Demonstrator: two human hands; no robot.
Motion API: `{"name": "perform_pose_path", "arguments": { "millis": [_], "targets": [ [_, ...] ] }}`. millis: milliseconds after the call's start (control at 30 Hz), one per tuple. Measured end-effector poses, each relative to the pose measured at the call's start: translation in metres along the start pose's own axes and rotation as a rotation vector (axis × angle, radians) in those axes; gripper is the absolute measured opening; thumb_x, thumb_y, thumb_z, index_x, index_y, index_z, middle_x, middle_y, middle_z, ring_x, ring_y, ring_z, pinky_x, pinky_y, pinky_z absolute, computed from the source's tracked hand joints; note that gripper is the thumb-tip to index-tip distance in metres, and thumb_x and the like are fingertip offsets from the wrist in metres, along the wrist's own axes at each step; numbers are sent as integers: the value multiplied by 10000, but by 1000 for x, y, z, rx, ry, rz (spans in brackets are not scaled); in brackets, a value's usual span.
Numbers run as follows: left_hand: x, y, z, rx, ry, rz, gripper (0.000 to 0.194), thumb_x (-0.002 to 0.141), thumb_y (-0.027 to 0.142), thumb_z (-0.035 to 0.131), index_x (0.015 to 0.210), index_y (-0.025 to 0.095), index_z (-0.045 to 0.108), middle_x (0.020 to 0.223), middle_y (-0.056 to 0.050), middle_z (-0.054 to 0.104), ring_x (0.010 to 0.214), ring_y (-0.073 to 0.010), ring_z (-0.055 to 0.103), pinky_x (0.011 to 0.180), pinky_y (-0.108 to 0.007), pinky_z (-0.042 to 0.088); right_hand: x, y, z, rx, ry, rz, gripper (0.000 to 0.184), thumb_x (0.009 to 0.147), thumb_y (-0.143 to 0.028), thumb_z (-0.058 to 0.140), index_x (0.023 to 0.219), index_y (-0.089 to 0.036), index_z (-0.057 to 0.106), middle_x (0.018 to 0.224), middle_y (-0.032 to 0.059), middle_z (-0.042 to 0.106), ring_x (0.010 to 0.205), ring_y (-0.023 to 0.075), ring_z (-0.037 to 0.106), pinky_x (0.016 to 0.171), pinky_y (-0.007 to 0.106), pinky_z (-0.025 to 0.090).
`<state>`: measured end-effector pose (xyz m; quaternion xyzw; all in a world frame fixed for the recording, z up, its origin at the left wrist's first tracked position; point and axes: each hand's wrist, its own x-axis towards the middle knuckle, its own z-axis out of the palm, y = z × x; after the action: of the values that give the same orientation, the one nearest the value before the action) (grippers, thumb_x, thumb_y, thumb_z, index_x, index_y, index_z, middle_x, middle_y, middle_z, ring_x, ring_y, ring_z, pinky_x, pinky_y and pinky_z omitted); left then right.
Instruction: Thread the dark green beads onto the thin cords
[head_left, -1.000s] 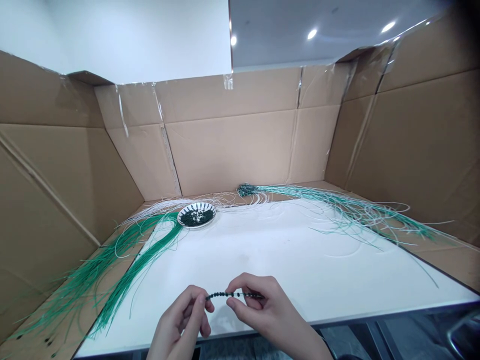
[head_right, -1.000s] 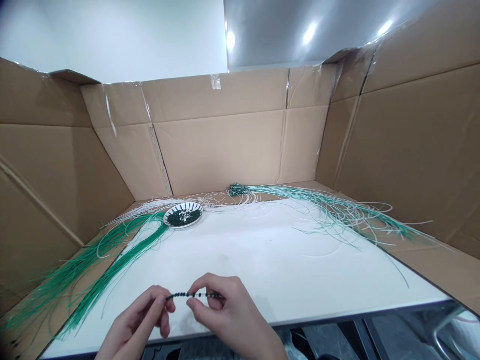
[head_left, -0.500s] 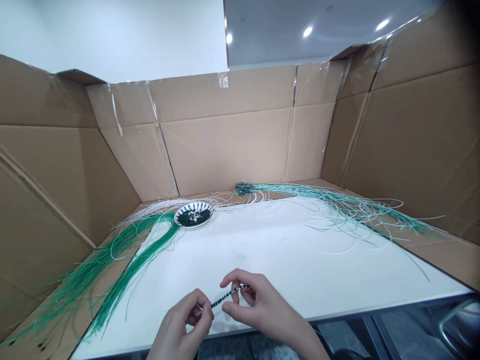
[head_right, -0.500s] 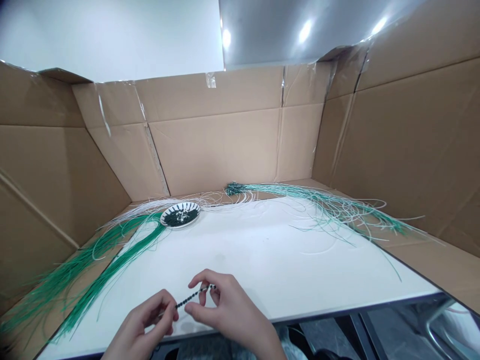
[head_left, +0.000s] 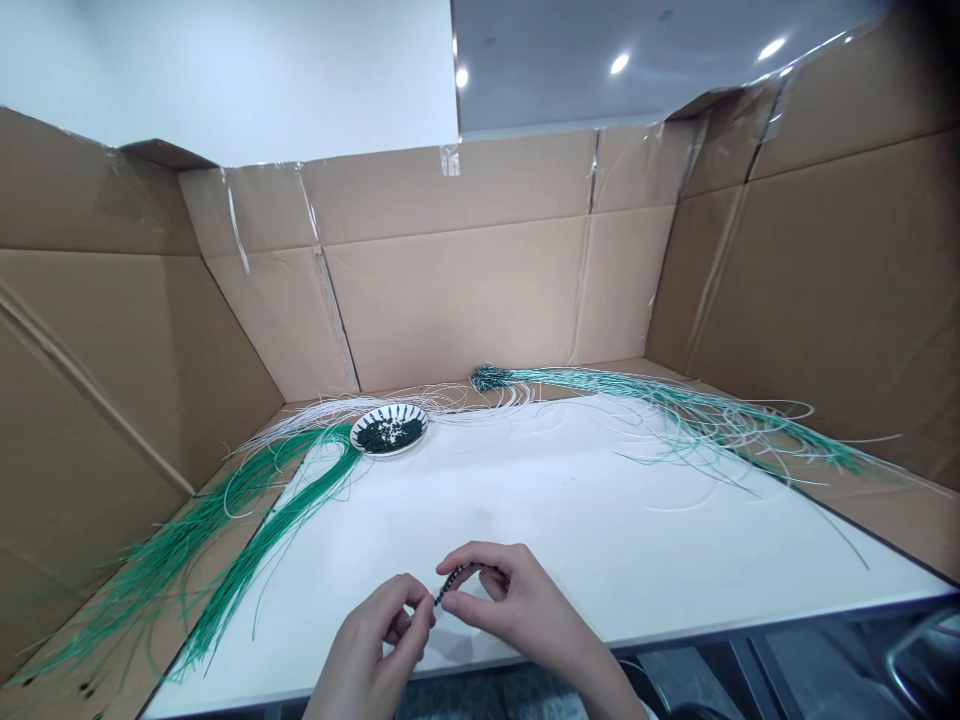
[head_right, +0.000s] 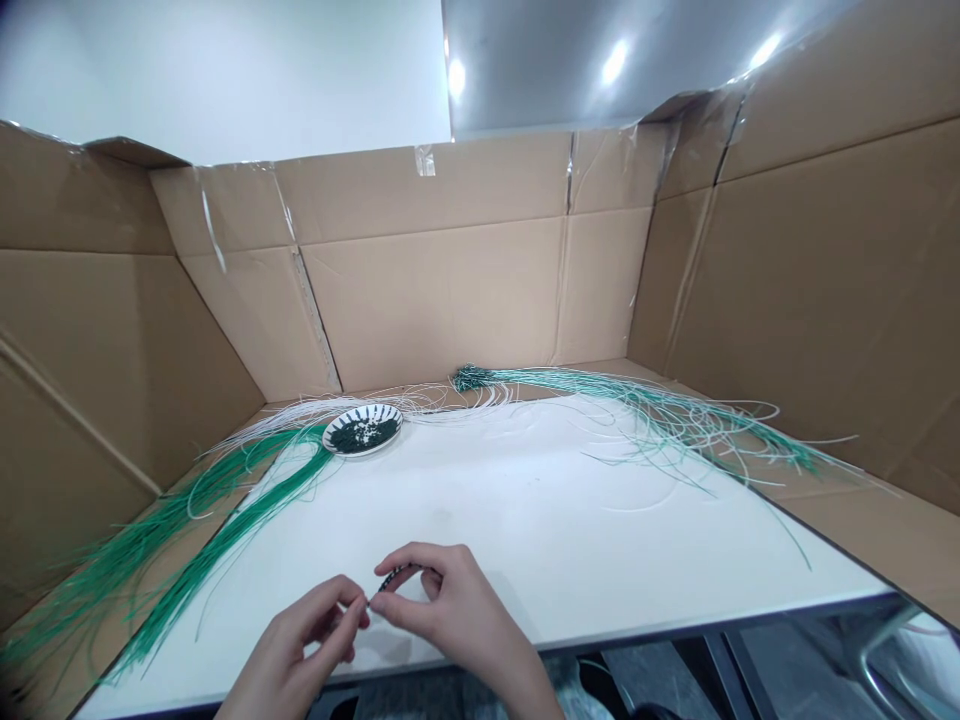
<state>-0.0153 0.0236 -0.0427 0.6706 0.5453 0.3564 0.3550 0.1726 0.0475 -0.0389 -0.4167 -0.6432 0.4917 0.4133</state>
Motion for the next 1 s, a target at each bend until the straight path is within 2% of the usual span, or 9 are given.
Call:
{"name": "perform_pose_path", "arguments": {
  "millis": [167, 233, 300, 367, 400, 500, 633, 767, 1000],
  "targets": [
    [-1, 12, 3, 12, 40, 47, 261, 920, 389, 531, 716, 245, 609, 614, 30, 562, 599, -188, 540, 602, -268, 387, 3, 4, 1, 38, 53, 4, 100, 752, -258, 793, 738, -162, 768, 524, -77, 386, 553, 113, 254, 521, 277, 173],
    [-1, 15, 3, 14, 62, 55, 263, 926, 397, 536, 721, 250, 612, 603, 34, 549, 593, -190, 530, 604, -269, 391, 4, 5, 1, 64, 53, -4, 136, 729, -288, 811, 699, -163, 767, 549, -53, 474, 560, 116, 282, 527, 275, 197],
    [-1, 17, 2, 13, 79, 55, 258, 927, 408, 545, 734, 254, 619, 597, 36, 541, 594, -195, 531, 607, -269, 403, 4, 4, 0, 98, 46, -22, 184, 717, -339, 817, 701, -162, 769, 758, 22, 678, 572, 113, 321, 535, 274, 239],
    [-1, 17, 1, 14, 91, 54, 255, 925, 415, 547, 741, 255, 621, 608, 33, 549, 603, -199, 544, 619, -270, 416, 4, 3, -3, 118, 50, -30, 231, 746, -390, 793, 825, -173, 787, 1036, 72, 733, 557, 99, 319, 531, 272, 258],
    [-1, 16, 0, 15, 94, 54, 254, 923, 414, 549, 739, 255, 622, 613, 32, 553, 606, -200, 549, 632, -272, 422, 4, 2, -4, 118, 57, -27, 271, 772, -414, 771, 915, -184, 786, 1090, 76, 724, 540, 92, 307, 522, 271, 255],
    [-2, 15, -1, 24, 94, 57, 250, 914, 406, 558, 730, 254, 632, 615, 33, 549, 603, -199, 549, 658, -277, 429, 4, 1, -10, 93, 68, -9, 356, 841, -459, 701, 1066, -189, 758, 1028, 66, 709, 524, 93, 326, 520, 268, 264],
    [0, 11, -4, 36, 88, 34, 276, 922, 442, 542, 741, 251, 624, 626, 25, 567, 608, -202, 556, 616, -277, 412, 5, 3, -15, 52, 56, 9, 369, 891, -504, 638, 971, -162, 751, 919, 62, 694, 586, 132, 412, 552, 274, 312],
    [3, 5, -6, 52, 72, -25, 316, 933, 478, 507, 748, 242, 607, 607, 24, 565, 611, -213, 579, 593, -276, 418, 7, 8, -13, 53, 44, 5, 420, 955, -557, 531, 889, -186, 718, 908, 60, 695, 782, 199, 548, 653, 290, 392],
    [4, 2, -1, 87, -42, -56, 295, 941, 438, 470, 750, 242, 579, 634, 22, 581, 619, -209, 601, 588, -264, 426, 7, 19, -6, 23, 4, 48, 544, 1013, -628, 369, 961, -201, 701, 848, 24, 585, 769, 191, 522, 635, 280, 397]
  ]
}}
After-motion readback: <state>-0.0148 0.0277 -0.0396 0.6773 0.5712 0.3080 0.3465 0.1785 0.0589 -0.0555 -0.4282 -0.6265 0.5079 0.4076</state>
